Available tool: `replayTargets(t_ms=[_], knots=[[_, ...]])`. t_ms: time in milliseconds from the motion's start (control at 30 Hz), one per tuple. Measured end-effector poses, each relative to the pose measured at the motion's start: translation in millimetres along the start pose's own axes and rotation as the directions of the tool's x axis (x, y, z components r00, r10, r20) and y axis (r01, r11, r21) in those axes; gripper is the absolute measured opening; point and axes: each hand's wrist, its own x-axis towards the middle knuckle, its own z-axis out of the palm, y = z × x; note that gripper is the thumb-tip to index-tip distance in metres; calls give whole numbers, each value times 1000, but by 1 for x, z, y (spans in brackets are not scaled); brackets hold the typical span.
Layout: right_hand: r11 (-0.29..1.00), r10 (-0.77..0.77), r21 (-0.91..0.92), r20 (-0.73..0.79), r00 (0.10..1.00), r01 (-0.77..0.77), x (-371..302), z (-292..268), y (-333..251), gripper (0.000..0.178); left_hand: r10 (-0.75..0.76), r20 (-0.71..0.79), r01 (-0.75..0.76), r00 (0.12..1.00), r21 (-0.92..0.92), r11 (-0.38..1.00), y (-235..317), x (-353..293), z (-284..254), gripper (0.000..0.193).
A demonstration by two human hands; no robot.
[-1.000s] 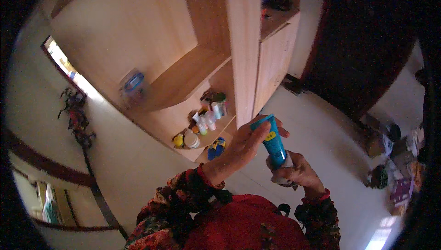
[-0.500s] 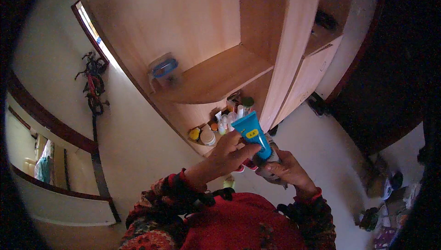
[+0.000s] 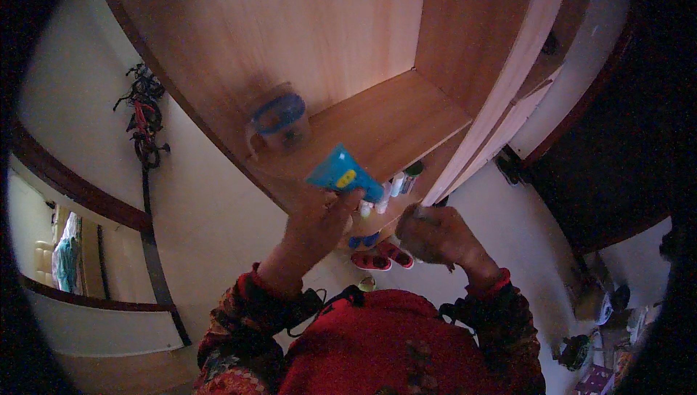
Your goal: The person wipes a wooden shelf with a cloth, then picks up and wipes several small bottles and containers one by one before placing them back. The person also wipes the shelf surface and handles a plastic container and a tube.
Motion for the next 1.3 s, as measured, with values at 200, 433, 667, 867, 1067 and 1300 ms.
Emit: replayTargets(t_ms=[200, 433, 667, 867, 1067, 1300], knots=[[941, -87, 286, -304, 949, 178, 47, -28, -3, 25, 587, -313, -330, 747, 591, 736, -26, 62, -5, 38], [967, -243, -150, -287, 927, 207, 139, -38, 14, 27, 307, -244, -161, 920, 478, 864, -89, 119, 7, 40], [931, -359, -148, -191, 914, 335, 176, -40, 26, 28, 147, -340, -19, 929, 350, 936, -75, 136, 14, 42], [825, -532, 241, 22, 847, 512, 194, -20, 12, 50, 65, -382, 66, 922, 320, 945, -73, 135, 11, 42], [777, -624, 55, 197, 756, 627, 224, -9, -3, 55, -65, -380, 238, 923, 427, 873, -64, 136, 11, 51], [758, -633, -122, 95, 768, 640, 232, 3, -13, 47, -80, -340, 224, 937, 410, 884, -80, 132, 9, 46]])
